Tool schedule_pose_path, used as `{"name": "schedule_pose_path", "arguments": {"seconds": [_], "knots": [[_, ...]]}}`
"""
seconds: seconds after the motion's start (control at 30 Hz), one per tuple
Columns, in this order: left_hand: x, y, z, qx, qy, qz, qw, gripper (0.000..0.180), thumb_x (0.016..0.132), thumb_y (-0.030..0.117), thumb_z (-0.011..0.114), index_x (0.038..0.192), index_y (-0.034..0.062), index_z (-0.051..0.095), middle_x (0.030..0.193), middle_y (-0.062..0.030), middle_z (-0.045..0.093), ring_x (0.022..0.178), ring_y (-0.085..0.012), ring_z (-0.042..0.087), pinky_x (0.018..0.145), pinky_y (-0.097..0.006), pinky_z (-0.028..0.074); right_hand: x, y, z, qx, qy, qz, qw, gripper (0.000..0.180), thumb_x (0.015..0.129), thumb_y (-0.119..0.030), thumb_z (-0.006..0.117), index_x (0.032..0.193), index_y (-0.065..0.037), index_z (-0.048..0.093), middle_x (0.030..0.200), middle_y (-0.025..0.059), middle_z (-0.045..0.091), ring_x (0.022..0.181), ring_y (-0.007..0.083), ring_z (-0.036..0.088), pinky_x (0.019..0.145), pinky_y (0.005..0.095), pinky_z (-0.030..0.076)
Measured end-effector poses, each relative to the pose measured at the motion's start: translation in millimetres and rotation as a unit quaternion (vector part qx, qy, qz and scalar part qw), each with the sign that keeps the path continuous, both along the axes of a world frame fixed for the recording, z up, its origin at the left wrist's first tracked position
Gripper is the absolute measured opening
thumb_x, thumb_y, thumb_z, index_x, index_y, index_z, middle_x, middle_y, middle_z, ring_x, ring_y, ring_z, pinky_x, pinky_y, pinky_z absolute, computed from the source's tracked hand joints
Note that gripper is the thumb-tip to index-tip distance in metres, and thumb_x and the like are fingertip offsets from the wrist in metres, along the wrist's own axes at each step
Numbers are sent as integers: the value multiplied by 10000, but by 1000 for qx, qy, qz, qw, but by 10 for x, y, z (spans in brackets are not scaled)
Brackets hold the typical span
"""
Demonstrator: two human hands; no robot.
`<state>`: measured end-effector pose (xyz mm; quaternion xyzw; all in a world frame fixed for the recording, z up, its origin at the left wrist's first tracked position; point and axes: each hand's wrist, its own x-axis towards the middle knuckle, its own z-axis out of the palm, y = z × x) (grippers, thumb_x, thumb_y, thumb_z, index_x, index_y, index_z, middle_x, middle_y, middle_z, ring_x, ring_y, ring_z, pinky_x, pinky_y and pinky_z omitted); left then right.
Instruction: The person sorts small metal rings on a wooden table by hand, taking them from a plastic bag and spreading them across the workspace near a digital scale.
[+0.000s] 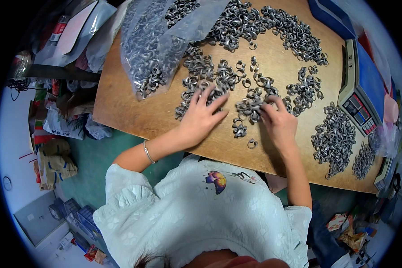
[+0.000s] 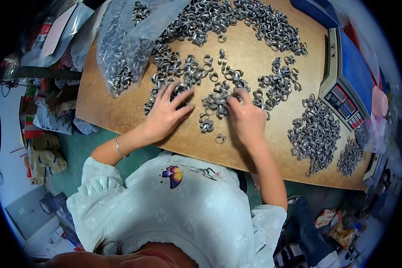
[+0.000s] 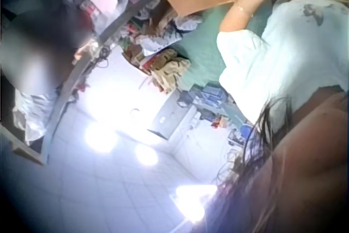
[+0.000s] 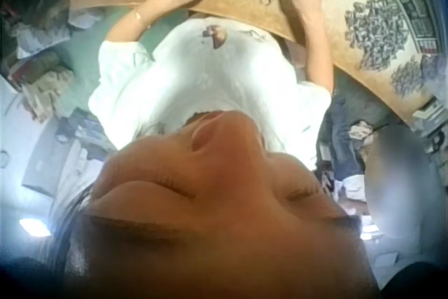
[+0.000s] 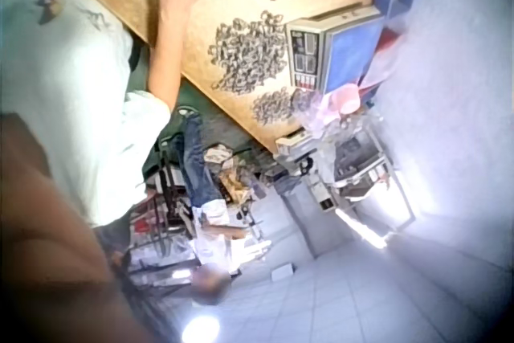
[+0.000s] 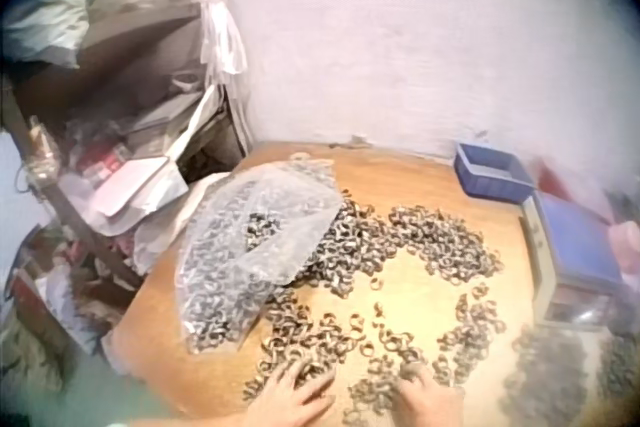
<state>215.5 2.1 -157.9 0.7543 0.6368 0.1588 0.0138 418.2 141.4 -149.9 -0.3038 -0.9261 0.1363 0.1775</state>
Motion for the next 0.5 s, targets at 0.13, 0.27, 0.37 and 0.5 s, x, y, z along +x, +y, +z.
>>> {"name": "schedule_pose_path", "arguments": {"seconds": [0.13, 0.27, 0.37, 0.5], "knots": [[54, -212, -2, 10, -73, -62, 995, 209, 739, 84, 622, 947, 66, 621, 1202, -109, 521, 1203, -391, 416, 940, -568, 319, 230, 100, -100, -23, 26, -95, 995, 93, 827, -188, 637, 863, -103, 622, 982, 23, 600, 629, 246, 622, 523, 343, 482], [93, -264, -54, 4, -126, -154, 980, 251, 727, 40, 598, 977, 19, 599, 1216, -156, 513, 1224, -372, 428, 942, -495, 373, 160, 17, -18, 19, 41, -141, 989, 127, 828, -176, 634, 925, -94, 631, 998, 51, 605, 680, 258, 630, 555, 345, 490], [177, -167, -37, 4, -201, -155, 967, 273, 721, 13, 590, 994, 17, 594, 1229, -169, 512, 1239, -371, 420, 936, -445, 401, -180, -168, 123, -38, 125, -8, 991, 183, 814, -192, 650, 981, -118, 645, 1063, 55, 607, 684, 261, 638, 565, 343, 501], [52, -280, -72, 106, -259, -46, 959, 262, 729, -19, 585, 989, 14, 602, 1127, -157, 554, 1080, -341, 514, 859, -420, 433, -371, -277, 116, -41, 10, 51, 998, 173, 789, -185, 671, 957, -144, 660, 1023, 38, 616, 633, 240, 641, 521, 336, 494]]}}
